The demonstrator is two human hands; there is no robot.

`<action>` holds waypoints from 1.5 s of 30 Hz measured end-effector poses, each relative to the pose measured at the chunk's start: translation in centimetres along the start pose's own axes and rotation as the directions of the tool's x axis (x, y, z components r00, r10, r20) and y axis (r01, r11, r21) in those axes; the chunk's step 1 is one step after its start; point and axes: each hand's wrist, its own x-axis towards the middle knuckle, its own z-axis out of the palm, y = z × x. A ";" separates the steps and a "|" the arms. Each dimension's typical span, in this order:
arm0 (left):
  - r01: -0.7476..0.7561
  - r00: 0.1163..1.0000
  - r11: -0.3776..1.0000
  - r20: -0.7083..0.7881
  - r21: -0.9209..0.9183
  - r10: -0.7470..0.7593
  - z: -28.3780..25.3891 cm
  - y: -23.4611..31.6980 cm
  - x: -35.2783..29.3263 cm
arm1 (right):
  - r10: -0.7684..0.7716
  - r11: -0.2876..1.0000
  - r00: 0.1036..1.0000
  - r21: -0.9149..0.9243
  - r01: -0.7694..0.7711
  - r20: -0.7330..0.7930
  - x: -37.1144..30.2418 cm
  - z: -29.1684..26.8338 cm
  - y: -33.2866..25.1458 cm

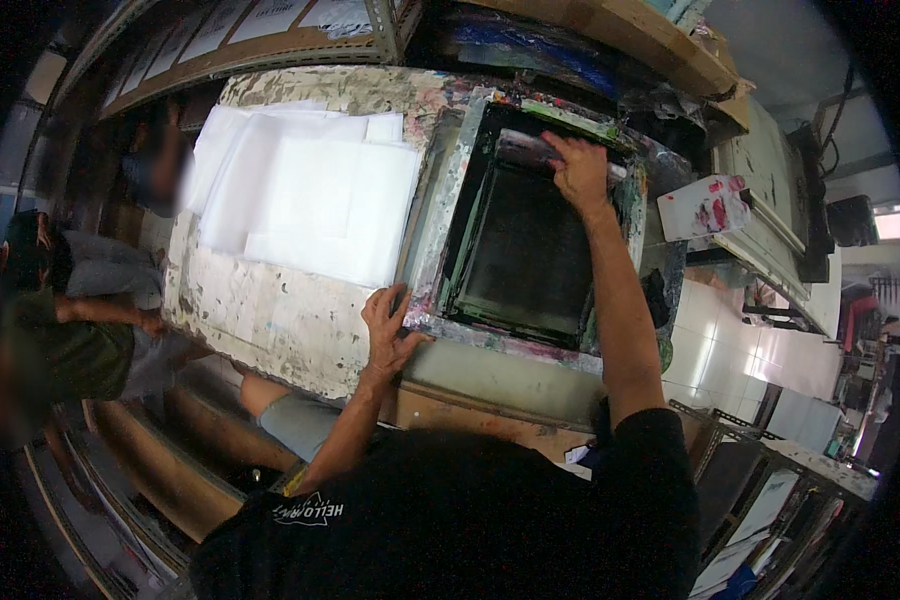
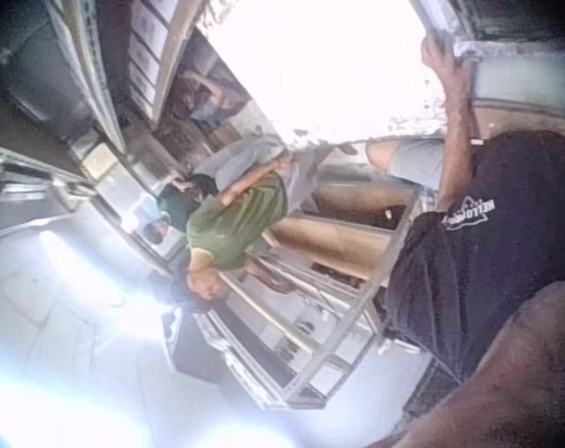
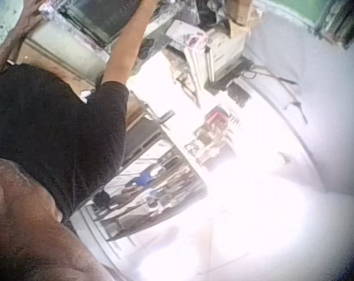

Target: The person performs screen printing on white paper sheets using a squeegee and a screen frame. They repeatedly place a sheet under the frame, pull ink across the screen to transfer a logo, and remove the printed sheet. Another person assists by stacking the finished prints.

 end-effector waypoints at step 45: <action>0.408 0.698 0.747 -0.349 -0.524 -0.626 -7.9 -7.2 4.6 | -0.068 0.997 0.982 0.012 0.071 -0.178 4.1 -27.7 -15.0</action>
